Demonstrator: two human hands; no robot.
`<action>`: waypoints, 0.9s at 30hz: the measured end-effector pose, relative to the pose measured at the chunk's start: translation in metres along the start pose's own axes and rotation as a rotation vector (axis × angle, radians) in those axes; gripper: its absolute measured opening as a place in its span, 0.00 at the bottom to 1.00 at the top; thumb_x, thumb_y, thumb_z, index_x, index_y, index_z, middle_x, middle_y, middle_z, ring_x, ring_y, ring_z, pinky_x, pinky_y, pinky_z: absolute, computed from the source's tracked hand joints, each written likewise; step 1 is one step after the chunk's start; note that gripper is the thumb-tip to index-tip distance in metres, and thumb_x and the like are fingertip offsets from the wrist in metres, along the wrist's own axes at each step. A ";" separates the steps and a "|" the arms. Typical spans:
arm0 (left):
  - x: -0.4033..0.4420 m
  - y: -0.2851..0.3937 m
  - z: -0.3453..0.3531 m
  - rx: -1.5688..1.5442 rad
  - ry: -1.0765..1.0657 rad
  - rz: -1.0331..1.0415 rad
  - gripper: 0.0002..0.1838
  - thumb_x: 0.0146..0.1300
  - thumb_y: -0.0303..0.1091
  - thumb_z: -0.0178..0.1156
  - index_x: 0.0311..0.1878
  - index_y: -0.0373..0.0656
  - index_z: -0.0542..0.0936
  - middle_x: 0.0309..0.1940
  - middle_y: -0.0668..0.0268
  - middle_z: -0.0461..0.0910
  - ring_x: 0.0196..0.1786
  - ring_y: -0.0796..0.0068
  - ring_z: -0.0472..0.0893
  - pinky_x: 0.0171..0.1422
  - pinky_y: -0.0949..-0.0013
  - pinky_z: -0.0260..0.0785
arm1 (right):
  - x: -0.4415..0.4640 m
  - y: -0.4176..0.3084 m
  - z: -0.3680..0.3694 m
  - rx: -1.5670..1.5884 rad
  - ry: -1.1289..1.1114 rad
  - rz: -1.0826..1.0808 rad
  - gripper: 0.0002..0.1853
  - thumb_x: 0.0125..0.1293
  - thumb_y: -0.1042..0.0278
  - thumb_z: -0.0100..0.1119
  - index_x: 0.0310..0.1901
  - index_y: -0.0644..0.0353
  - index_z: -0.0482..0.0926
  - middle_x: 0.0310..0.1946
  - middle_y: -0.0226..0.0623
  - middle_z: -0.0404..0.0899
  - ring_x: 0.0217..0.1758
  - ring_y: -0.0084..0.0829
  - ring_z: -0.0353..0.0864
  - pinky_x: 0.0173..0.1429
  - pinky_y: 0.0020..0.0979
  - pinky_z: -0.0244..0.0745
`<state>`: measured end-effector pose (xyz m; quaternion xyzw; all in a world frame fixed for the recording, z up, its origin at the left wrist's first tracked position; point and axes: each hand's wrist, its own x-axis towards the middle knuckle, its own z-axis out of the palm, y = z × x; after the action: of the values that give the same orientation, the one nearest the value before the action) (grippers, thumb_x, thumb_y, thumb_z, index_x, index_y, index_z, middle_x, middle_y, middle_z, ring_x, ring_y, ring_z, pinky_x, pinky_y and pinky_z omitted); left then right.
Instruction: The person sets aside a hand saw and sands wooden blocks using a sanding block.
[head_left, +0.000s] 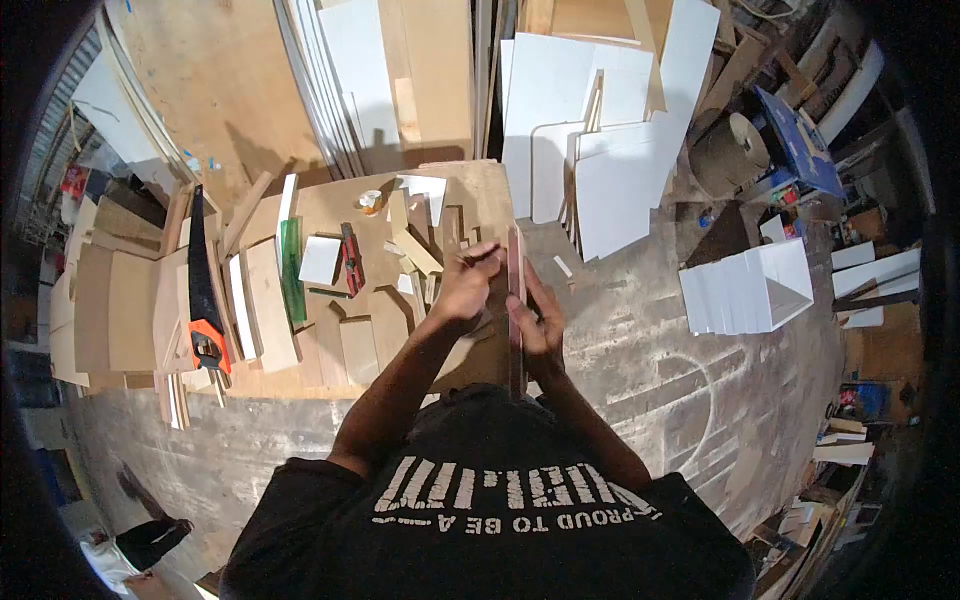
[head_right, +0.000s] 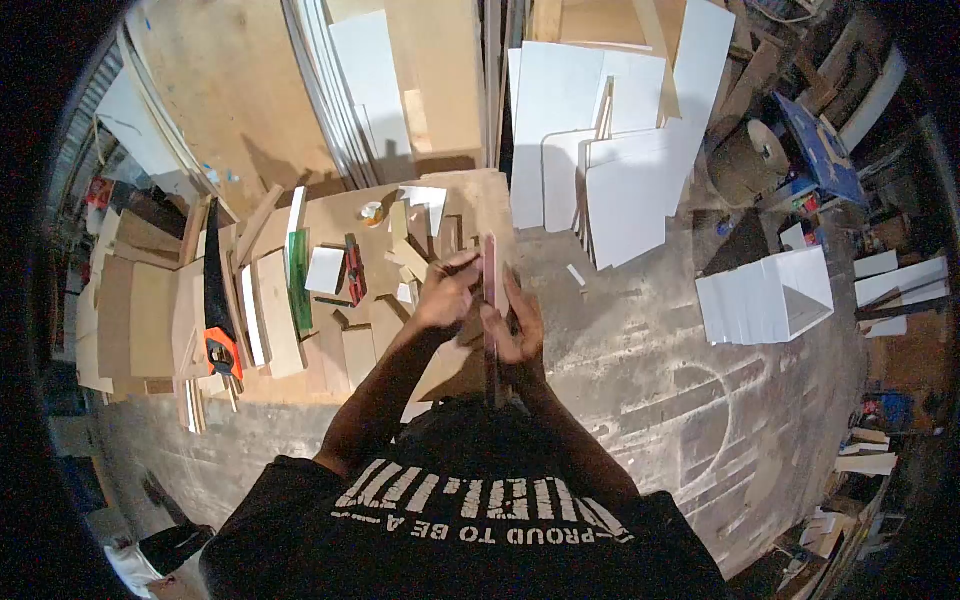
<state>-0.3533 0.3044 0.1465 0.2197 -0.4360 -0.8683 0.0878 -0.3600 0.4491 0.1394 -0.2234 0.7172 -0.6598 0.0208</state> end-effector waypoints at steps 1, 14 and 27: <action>-0.004 0.000 0.002 0.016 -0.069 0.033 0.19 0.70 0.27 0.58 0.62 0.33 0.76 0.39 0.71 0.81 0.30 0.87 0.72 0.31 0.80 0.63 | 0.007 -0.002 0.000 -0.026 -0.008 -0.005 0.32 0.62 0.59 0.64 0.67 0.63 0.71 0.54 0.54 0.79 0.58 0.42 0.76 0.65 0.40 0.65; -0.041 -0.020 -0.017 0.165 -0.149 0.044 0.14 0.70 0.25 0.58 0.55 0.28 0.78 0.46 0.66 0.82 0.38 0.85 0.78 0.39 0.79 0.71 | 0.069 0.005 0.006 -0.008 0.038 0.107 0.35 0.63 0.54 0.64 0.67 0.68 0.70 0.65 0.59 0.69 0.69 0.45 0.68 0.74 0.41 0.56; -0.044 0.012 -0.017 0.381 -0.013 0.378 0.12 0.66 0.24 0.63 0.52 0.38 0.79 0.37 0.69 0.83 0.41 0.81 0.79 0.49 0.74 0.75 | 0.040 -0.043 0.025 0.377 -0.153 0.297 0.33 0.71 0.56 0.48 0.73 0.65 0.60 0.68 0.43 0.67 0.69 0.34 0.66 0.71 0.33 0.60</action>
<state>-0.3064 0.3003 0.1602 0.1416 -0.6255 -0.7400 0.2027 -0.3752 0.4103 0.1883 -0.1569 0.6028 -0.7527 0.2129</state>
